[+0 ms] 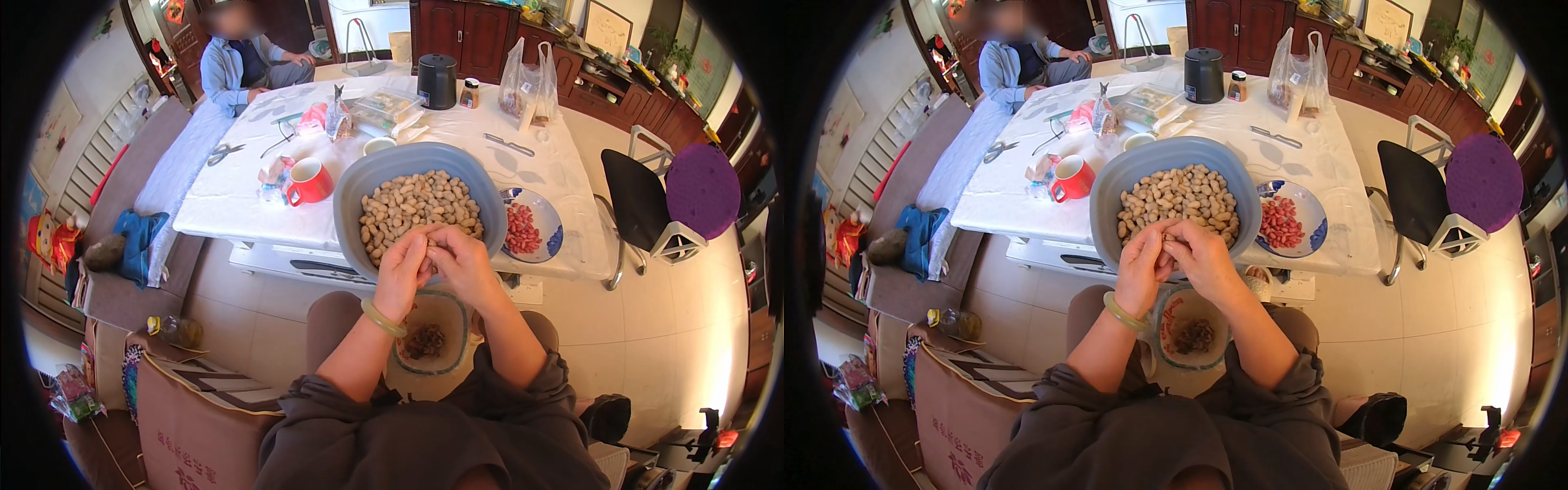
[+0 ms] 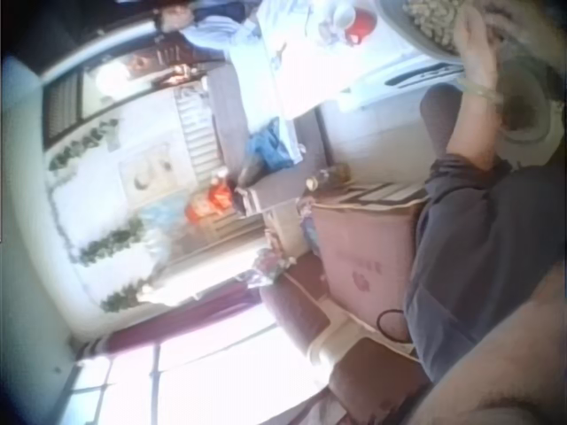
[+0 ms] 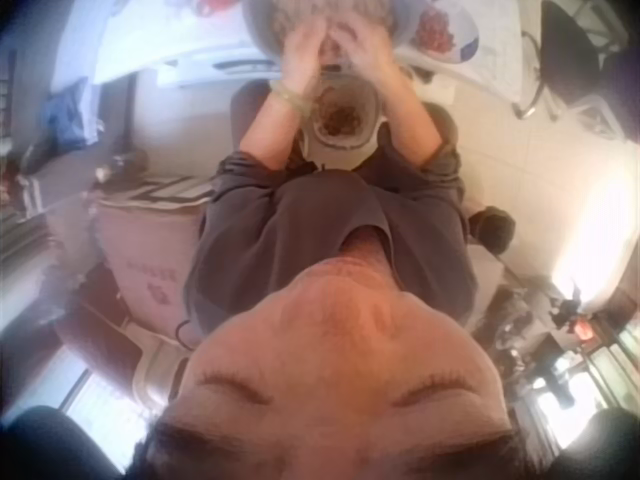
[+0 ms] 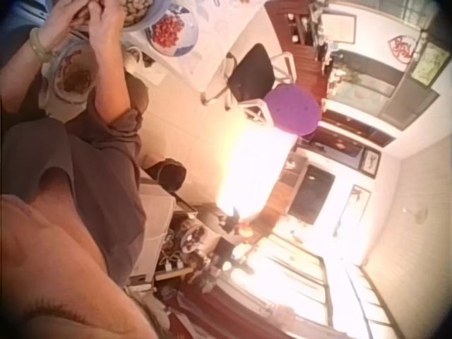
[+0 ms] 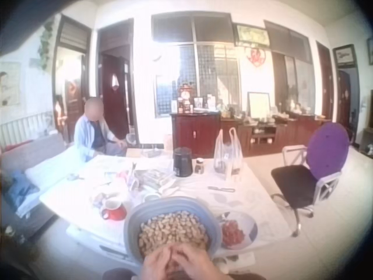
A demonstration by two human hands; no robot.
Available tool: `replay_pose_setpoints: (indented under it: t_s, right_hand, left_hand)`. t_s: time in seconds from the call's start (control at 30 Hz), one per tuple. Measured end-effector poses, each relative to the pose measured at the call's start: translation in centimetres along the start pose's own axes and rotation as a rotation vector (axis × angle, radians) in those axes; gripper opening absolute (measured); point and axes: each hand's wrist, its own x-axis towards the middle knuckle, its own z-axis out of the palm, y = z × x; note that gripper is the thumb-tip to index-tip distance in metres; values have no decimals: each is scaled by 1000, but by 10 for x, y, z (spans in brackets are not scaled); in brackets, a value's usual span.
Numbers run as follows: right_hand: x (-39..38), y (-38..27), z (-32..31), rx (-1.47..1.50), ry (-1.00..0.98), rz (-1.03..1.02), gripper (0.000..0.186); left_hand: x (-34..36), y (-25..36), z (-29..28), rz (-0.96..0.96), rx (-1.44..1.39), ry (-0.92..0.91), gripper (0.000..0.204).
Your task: The person sits at a table and repeatedly picks peanuts from a large blue bowl, peels them by hand, and places the kernels into a small plate while discarding shells into a container below. The process continues throughout the clip with consistent hand movements and separation of shells from kernels.
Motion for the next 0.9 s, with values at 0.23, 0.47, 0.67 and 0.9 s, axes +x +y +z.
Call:
replay_pose_setpoints:
  t_s: [0.23, 0.47, 0.67, 0.9]
  right_hand:
    - [1, 1, -3, 55, -96, 21, 5]
    - [1, 8, -1, 240, -68, 78, 8]
    - [4, 9, -6, 346, -94, 161, 10]
    - [5, 10, -10, 331, -121, 186, 13]
  left_hand:
    - [-2, 2, 1, -43, -16, 27, 31]
    - [-4, -3, 3, -2, -70, 55, 33]
    - [-2, 0, -3, -84, -235, 24, 33]
    - [0, -3, -4, -120, -336, 68, 21]
